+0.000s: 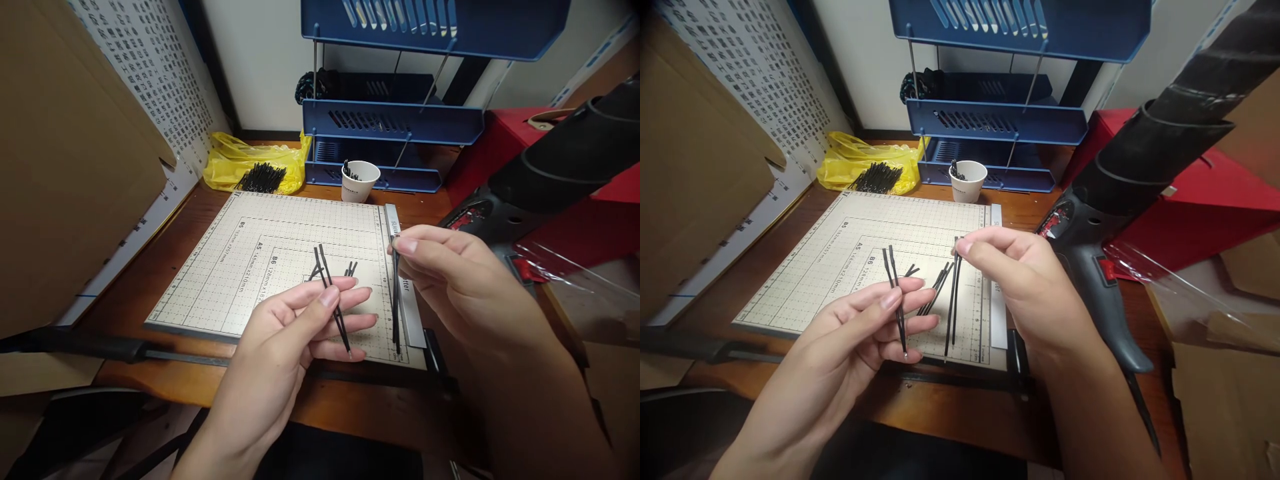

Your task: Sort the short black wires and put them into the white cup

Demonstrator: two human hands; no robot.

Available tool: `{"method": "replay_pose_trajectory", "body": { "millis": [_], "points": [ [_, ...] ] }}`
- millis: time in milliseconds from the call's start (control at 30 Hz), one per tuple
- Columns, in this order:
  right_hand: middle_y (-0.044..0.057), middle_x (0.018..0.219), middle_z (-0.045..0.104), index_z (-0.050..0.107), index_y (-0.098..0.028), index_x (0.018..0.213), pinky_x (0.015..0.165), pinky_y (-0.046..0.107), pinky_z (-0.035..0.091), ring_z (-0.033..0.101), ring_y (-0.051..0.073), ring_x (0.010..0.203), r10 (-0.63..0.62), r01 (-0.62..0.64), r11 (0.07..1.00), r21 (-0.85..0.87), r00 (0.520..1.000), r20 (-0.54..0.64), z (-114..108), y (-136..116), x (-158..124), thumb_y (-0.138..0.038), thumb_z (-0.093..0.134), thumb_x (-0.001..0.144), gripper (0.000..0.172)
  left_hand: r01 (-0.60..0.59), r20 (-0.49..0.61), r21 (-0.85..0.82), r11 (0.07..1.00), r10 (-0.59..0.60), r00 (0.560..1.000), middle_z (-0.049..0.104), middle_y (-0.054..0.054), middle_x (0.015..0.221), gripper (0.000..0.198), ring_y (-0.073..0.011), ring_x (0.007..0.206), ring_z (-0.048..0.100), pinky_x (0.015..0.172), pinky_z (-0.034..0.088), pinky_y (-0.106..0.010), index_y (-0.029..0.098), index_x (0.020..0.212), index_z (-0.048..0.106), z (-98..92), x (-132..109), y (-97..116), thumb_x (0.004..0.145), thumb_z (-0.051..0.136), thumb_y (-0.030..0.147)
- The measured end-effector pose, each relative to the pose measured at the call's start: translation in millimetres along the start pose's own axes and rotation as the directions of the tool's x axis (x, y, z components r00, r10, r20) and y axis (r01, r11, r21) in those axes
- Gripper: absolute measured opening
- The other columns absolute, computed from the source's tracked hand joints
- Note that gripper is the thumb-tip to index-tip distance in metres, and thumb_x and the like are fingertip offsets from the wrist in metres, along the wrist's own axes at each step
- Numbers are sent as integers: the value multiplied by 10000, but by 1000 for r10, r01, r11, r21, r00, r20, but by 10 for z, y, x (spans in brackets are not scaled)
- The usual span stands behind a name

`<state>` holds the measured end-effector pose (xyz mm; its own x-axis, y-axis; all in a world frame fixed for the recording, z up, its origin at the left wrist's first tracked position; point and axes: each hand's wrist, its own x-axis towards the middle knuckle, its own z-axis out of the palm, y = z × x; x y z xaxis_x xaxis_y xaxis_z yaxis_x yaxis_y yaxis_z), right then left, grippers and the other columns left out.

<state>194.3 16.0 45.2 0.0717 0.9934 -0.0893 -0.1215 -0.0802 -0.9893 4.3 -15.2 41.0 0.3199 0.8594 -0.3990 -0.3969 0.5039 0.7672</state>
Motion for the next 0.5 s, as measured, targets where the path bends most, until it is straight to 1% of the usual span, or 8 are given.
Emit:
{"method": "replay_pose_trajectory", "body": {
  "millis": [133, 200, 267, 300, 367, 433, 500],
  "points": [
    [-13, 680, 559, 773, -211, 755, 660, 195, 431, 465, 80, 660, 0, 0, 1000, 5, 1000, 23, 3, 6, -15, -379, 835, 762, 179, -4, -31, 50, 999, 5, 999, 791, -102, 1086, 168, -215, 927, 765, 684, 629, -213, 169, 1050, 803, 33, -13, 18, 964, 718, 287],
    [-7, 709, 594, 778, -221, 772, 672, 203, 441, 500, 88, 686, -24, 24, 1000, -1, 997, 70, 16, 11, -30, -388, 834, 772, 176, -6, -1, 75, 997, 6, 1000, 790, -100, 1074, 196, -211, 933, 760, 703, 625, -211, 174, 1073, 801, 33, -6, -2, 955, 734, 315],
    [-1, 721, 618, 775, -223, 782, 667, 217, 448, 525, 100, 692, -31, 35, 999, -26, 992, 126, 44, 20, -42, -386, 826, 785, 171, -18, 60, 104, 994, 12, 998, 786, -98, 1077, 222, -208, 945, 755, 709, 612, -202, 181, 1095, 799, 24, 9, -37, 958, 731, 342],
    [4, 723, 626, 769, -218, 776, 645, 223, 443, 528, 104, 684, -30, 39, 998, -59, 991, 133, 61, 25, -45, -382, 823, 786, 173, -28, 92, 118, 993, 17, 996, 783, -98, 1084, 224, -207, 949, 752, 710, 605, -199, 182, 1094, 800, 20, 18, -56, 966, 719, 347],
    [16, 722, 629, 761, -202, 766, 581, 226, 408, 515, 108, 657, -42, 56, 987, -154, 995, 91, 98, 37, -47, -372, 821, 777, 181, -44, 128, 141, 989, 26, 991, 776, -97, 1107, 218, -208, 960, 748, 721, 597, -204, 182, 1082, 803, 18, 35, -87, 985, 691, 343],
    [27, 729, 629, 760, -191, 766, 531, 225, 364, 497, 108, 639, -81, 88, 967, -240, 996, 38, 127, 48, -42, -368, 821, 769, 187, -53, 145, 160, 986, 30, 989, 777, -94, 1098, 223, -202, 945, 743, 737, 595, -213, 180, 1078, 804, 24, 48, -98, 998, 668, 338],
    [34, 745, 636, 765, -189, 773, 512, 225, 349, 497, 108, 634, -104, 108, 956, -272, 994, 30, 143, 55, -34, -362, 819, 765, 181, -47, 164, 182, 982, 17, 986, 784, -91, 1053, 230, -184, 887, 739, 736, 593, -219, 180, 1095, 802, 34, 54, -94, 1004, 655, 332]
  ]
}}
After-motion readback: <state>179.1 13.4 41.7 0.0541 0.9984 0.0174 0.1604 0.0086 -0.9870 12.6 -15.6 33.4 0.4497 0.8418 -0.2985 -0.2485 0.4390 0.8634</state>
